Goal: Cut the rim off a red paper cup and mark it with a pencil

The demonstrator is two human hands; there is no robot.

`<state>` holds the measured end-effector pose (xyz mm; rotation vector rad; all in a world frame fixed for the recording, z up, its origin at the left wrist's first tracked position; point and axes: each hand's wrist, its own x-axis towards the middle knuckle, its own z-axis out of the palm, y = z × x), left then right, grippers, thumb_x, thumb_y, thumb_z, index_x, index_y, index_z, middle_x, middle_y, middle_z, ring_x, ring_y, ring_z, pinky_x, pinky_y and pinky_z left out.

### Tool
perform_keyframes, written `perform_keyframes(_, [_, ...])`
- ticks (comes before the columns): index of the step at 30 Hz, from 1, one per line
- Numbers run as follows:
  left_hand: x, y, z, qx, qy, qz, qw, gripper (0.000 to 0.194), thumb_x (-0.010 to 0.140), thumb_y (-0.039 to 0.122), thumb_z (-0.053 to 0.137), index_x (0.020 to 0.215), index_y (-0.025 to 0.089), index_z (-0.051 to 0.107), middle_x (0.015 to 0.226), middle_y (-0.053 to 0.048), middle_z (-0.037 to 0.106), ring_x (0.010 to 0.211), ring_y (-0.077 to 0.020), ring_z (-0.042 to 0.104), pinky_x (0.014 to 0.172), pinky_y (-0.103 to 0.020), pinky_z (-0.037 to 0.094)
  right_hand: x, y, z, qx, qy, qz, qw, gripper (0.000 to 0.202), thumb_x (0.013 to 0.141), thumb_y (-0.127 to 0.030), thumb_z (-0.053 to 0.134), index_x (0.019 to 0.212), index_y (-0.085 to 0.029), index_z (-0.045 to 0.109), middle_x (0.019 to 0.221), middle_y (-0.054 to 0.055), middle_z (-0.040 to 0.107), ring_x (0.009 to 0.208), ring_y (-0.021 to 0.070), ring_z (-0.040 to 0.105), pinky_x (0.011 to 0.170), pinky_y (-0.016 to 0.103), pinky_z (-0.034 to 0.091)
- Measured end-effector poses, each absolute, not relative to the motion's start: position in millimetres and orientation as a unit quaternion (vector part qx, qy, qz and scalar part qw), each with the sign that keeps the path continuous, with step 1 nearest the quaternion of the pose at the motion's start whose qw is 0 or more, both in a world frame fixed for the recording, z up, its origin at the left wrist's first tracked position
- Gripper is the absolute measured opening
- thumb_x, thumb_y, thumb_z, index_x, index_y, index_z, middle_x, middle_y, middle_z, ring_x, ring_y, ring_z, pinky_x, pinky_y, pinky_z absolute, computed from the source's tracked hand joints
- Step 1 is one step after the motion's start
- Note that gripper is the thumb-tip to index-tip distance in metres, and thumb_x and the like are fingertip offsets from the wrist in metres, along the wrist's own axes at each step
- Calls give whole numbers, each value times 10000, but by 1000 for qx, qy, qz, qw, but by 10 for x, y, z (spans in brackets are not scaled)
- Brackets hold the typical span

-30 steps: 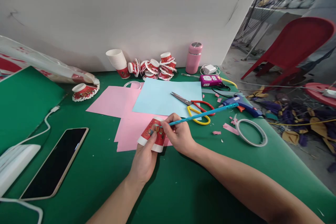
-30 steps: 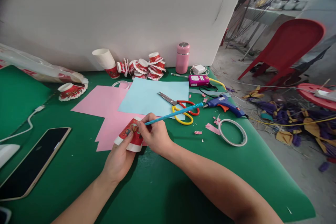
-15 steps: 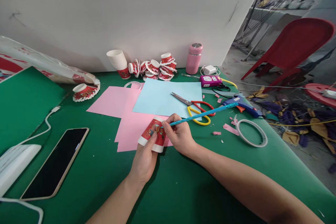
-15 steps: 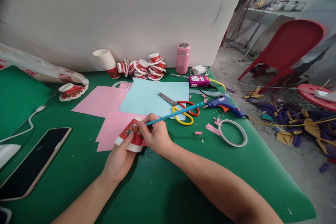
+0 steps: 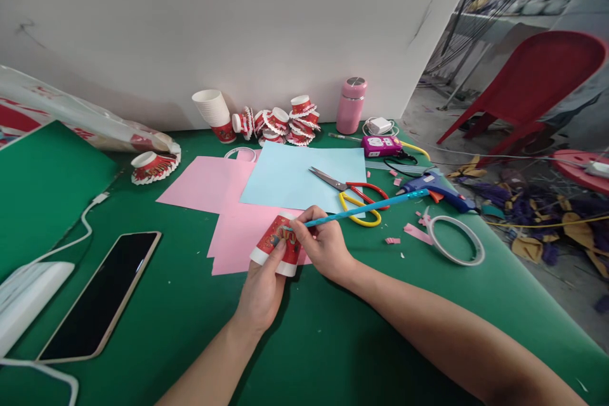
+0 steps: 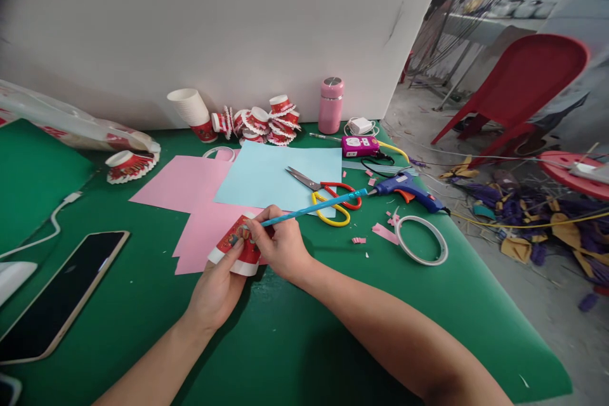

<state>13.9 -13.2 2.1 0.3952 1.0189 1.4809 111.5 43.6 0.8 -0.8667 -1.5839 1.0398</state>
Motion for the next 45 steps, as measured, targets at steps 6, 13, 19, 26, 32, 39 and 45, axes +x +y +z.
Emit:
perform_keyframes(6, [139,-126,10,178,437,642,604,279,734,292,662,1009,242,655,1127,-24,657,1151,-222,522,938,-317,427,1129,435,23,-366,-663,423,498,186,813,-301,487,668,-191,448,547,-34,481,472,89,424,437,206,338])
perform_keyframes(13, [135,-114,34,162,446,641,603,251,721,292,669,963,228,666,1062,-30,675,1108,-229,551,932,-338,428,1154,433,8,-365,-672,412,496,178,815,-283,477,670,-203,413,514,-51,439,441,81,375,416,202,301])
perform_keyframes(19, [121,-113,17,165,439,644,604,259,733,281,656,985,222,657,1084,-32,669,1115,-229,548,945,-341,419,1159,432,10,-372,-673,413,488,175,810,-285,473,670,-206,405,495,-58,418,428,81,364,408,201,288])
perform_keyframes(26, [119,-117,20,151,443,644,605,251,725,267,666,970,215,664,1050,-28,681,1083,-225,569,917,-329,441,1165,428,-6,-374,-667,424,485,168,807,-283,482,679,-205,409,486,-67,397,408,76,352,396,198,276])
perform_keyframes(32, [114,-115,19,155,439,643,608,254,728,274,665,976,222,658,1069,-32,675,1119,-237,545,943,-355,425,1156,424,10,-375,-668,418,489,173,806,-291,483,671,-203,422,488,-57,425,420,81,367,406,203,296])
perform_keyframes(39, [122,-115,7,166,434,642,610,250,740,278,654,985,224,659,1081,-33,672,1117,-229,546,933,-336,430,1137,426,22,-368,-659,420,504,177,808,-300,480,667,-197,449,546,-27,496,471,92,434,439,210,352])
perform_keyframes(45, [126,-110,17,158,435,647,607,248,725,278,668,966,224,665,1060,-30,678,1108,-228,552,931,-336,429,1132,423,20,-364,-660,419,507,174,808,-288,487,666,-196,445,535,-34,486,457,88,422,428,206,338])
